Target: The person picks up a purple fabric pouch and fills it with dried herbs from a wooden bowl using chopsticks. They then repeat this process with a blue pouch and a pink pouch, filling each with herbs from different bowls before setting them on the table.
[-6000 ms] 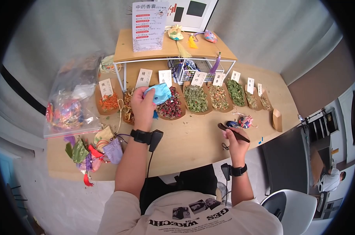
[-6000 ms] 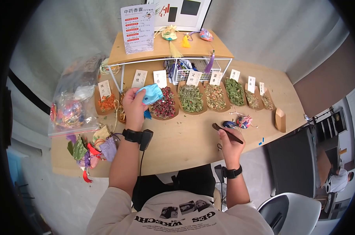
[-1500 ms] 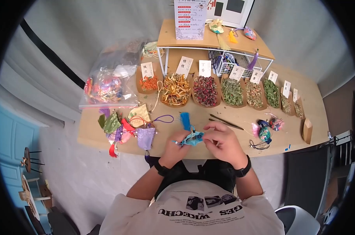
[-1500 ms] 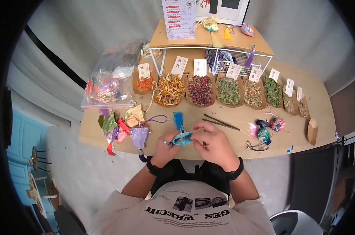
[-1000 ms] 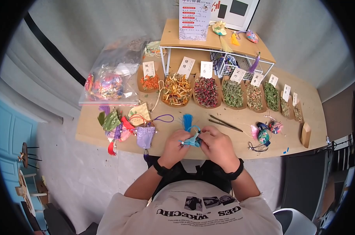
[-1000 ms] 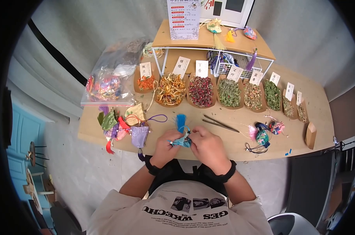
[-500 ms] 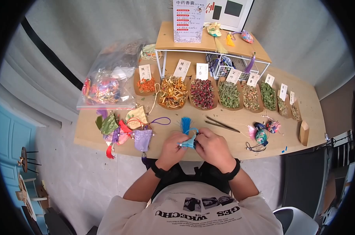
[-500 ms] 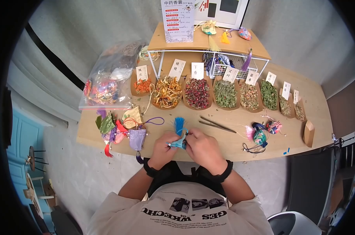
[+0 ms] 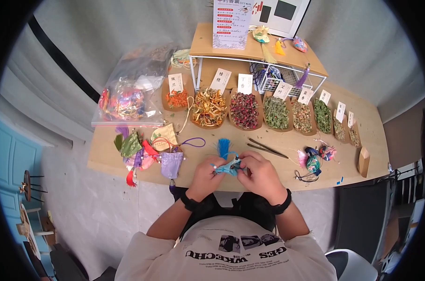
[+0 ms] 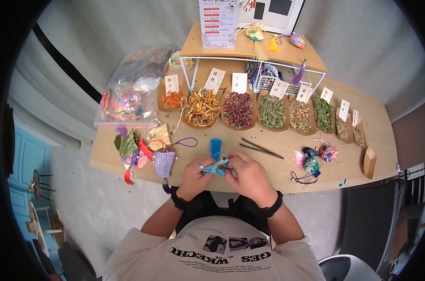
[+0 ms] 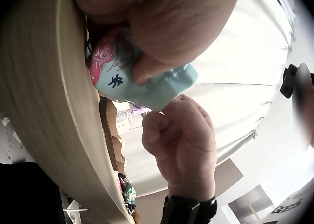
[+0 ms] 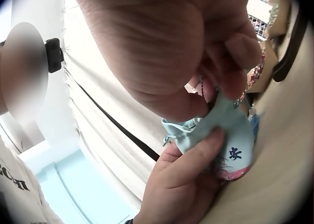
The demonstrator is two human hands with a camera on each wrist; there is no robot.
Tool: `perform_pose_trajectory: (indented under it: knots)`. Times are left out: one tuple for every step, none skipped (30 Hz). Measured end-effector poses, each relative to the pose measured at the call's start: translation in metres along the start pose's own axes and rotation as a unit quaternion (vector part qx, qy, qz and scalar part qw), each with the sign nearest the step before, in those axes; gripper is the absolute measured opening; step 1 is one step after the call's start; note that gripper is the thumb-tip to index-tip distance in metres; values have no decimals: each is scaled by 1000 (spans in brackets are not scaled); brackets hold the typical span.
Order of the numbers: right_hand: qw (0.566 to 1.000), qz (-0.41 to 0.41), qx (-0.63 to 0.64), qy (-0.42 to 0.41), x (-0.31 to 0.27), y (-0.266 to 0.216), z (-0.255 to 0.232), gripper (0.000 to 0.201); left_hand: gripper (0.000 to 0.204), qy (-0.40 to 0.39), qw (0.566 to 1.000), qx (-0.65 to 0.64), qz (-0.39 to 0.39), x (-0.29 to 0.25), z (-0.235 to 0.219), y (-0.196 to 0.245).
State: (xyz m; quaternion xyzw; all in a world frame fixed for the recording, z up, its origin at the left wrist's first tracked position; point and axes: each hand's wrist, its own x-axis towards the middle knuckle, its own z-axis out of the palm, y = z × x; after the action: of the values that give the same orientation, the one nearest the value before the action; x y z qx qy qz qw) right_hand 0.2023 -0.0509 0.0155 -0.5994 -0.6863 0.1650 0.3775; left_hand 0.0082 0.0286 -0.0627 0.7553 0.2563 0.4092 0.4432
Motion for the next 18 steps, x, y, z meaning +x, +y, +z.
perform_pose_trajectory:
  knots:
    - [1000,-12,-4,-9,0,1,0,17,23,1,1000,0,0,0,0,-2]
    - [1000,-12,-4,-10,0,1,1,17,23,3,1000,-5,3,-1,1,-4]
    - [1000,-16,-5,-19,0,1,1,17,23,4,1000,-10,7,-1,1,-5]
    - [999,-20,-5,-27,0,0,2,18,23,4,1000,-10,6,-1,2,-6]
    - [999,-20,-5,-28,-1,1,2,18,22,10,1000,-16,12,0,2,-5]
    - [999,-17,3,-39,-1,1,2,19,22,16,999,-23,18,0,2,-4]
    - [999,-14,12,-50,-1,2,3,21,22,16,999,-23,18,0,2,-3]
    - [999,-14,12,-49,-2,3,3,21,22,16,999,-27,19,0,2,-3]
    - [998,-8,17,-56,-2,4,3,22,22,17,999,-31,19,0,2,-2]
    - [998,-2,23,-63,-3,5,3,23,22,16,999,-31,19,0,2,-3]
    - [998,-1,23,-63,-2,4,3,23,22,20,999,-27,14,0,2,-3]
    - [998,-3,21,-62,-1,2,3,24,21,24,999,-22,8,-1,2,-3]
    - [998,-4,18,-60,-1,2,2,24,21,24,999,-22,8,-1,2,-3]
    - [998,-4,18,-60,-1,3,3,24,21,21,1000,-16,4,1,1,1]
    - [998,-18,20,-48,-2,6,4,24,21,18,1000,-9,-1,2,0,4]
    - [999,-31,22,-36,-2,7,5,23,21,18,1000,-9,-1,2,0,5]
    - [999,-31,22,-36,-2,6,4,23,21,18,1000,-12,-6,2,0,6]
    - [998,-14,41,-38,-2,3,2,22,21,18,1000,-15,-12,2,0,6]
